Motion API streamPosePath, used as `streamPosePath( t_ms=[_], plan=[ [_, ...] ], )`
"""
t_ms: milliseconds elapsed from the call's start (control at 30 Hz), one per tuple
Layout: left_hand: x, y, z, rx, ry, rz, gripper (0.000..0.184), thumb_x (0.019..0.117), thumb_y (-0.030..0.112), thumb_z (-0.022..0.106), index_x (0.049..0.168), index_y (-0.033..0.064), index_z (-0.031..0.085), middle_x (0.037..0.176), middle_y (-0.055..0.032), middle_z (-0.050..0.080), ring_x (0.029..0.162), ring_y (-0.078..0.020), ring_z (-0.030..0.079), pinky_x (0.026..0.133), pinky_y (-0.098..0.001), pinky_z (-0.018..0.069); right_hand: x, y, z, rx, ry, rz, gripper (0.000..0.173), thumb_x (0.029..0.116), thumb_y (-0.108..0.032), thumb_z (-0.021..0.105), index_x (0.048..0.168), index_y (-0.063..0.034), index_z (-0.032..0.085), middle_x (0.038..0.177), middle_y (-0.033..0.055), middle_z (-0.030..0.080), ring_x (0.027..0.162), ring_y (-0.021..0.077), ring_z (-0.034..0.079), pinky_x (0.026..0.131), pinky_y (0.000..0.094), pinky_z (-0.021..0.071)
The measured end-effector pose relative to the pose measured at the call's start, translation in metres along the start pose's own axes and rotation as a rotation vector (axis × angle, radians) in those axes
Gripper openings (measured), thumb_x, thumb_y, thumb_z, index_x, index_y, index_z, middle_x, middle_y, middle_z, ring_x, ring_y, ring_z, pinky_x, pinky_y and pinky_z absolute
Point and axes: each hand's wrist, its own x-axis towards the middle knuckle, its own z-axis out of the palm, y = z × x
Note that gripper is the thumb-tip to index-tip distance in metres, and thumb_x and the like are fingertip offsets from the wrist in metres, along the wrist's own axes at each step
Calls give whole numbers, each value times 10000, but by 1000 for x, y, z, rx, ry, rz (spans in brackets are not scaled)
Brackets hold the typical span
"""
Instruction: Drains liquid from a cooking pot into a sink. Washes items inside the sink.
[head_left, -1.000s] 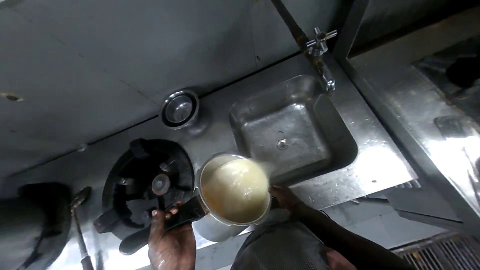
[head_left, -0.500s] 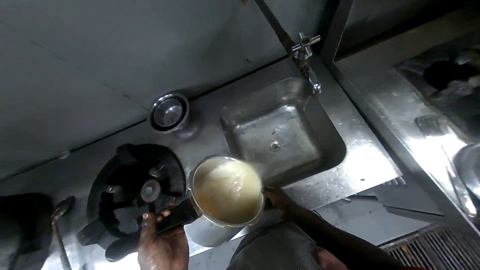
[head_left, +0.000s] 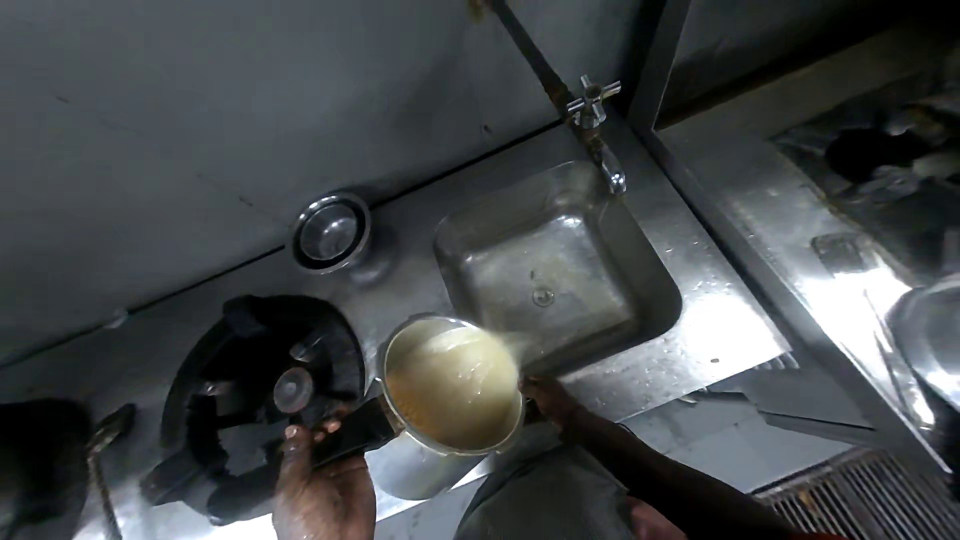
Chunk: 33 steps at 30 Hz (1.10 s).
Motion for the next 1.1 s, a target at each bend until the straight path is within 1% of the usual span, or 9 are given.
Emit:
streamPosePath(
  t_ms=[167,267,367,500,600,767,867,967,1100],
  plan=[
    [1,-1,1,9,-15,-6,262,1113,183,357,967,124,566,803,-3,647,813,-138,699,799,-333,622,2,3,-3,13,-21,2,252,1096,-197,498,1252,-6,551,914,111,661,684,166,689,635,320,609],
    [-1,-2,5,41,-10,7,258,1112,177,352,978,123,565,811,-6,651,825,-138,693,808,-336,615,2,4,-2,17,0,-3,266,1089,-186,512,1278,-2,551,924,120,665,678,170,685,631,325,607],
    [-2,-2,8,44,8,6,246,1109,172,359,975,120,558,816,-4,645,825,-146,694,821,-343,612,-2,3,-2,14,-1,1,279,1093,-197,505,1291,-7,554,927,109,663,682,158,675,635,312,596],
    [-3,-3,9,33,-11,11,231,1108,171,372,986,120,562,819,-5,640,822,-142,692,821,-337,613,-3,2,-2,18,10,15,265,1095,-203,505,1262,-4,560,914,110,657,671,159,674,631,310,598],
    [-2,-3,9,20,-13,10,241,1110,171,365,977,115,559,813,-11,638,817,-150,693,820,-348,614,2,5,-3,42,18,21,277,1096,-199,501,1283,-3,558,925,127,660,678,180,680,637,329,603],
    [-3,-4,10,26,-20,6,247,1108,173,373,967,114,568,816,-17,649,833,-157,699,828,-346,614,2,7,-4,51,10,3,250,1095,-185,498,1262,-5,543,901,119,661,666,174,680,623,320,602],
    [-2,-6,10,36,-24,8,221,1100,157,388,971,115,562,820,-19,645,839,-161,695,846,-354,607,1,7,-5,40,7,-9,249,1099,-196,494,1247,-7,560,892,115,662,662,170,679,623,316,603],
    [-2,-7,12,43,-28,18,207,1100,155,392,977,123,556,813,-11,643,829,-151,697,836,-348,612,1,7,-6,33,14,0,247,1098,-202,498,1242,-10,556,909,121,661,672,172,679,626,319,601],
    [-4,-9,15,56,-49,25,207,1097,136,388,989,109,563,833,-22,652,839,-159,697,835,-341,608,1,8,-7,29,19,-4,259,1102,-206,487,1240,-1,565,910,127,657,684,177,680,637,322,602]
  ],
)
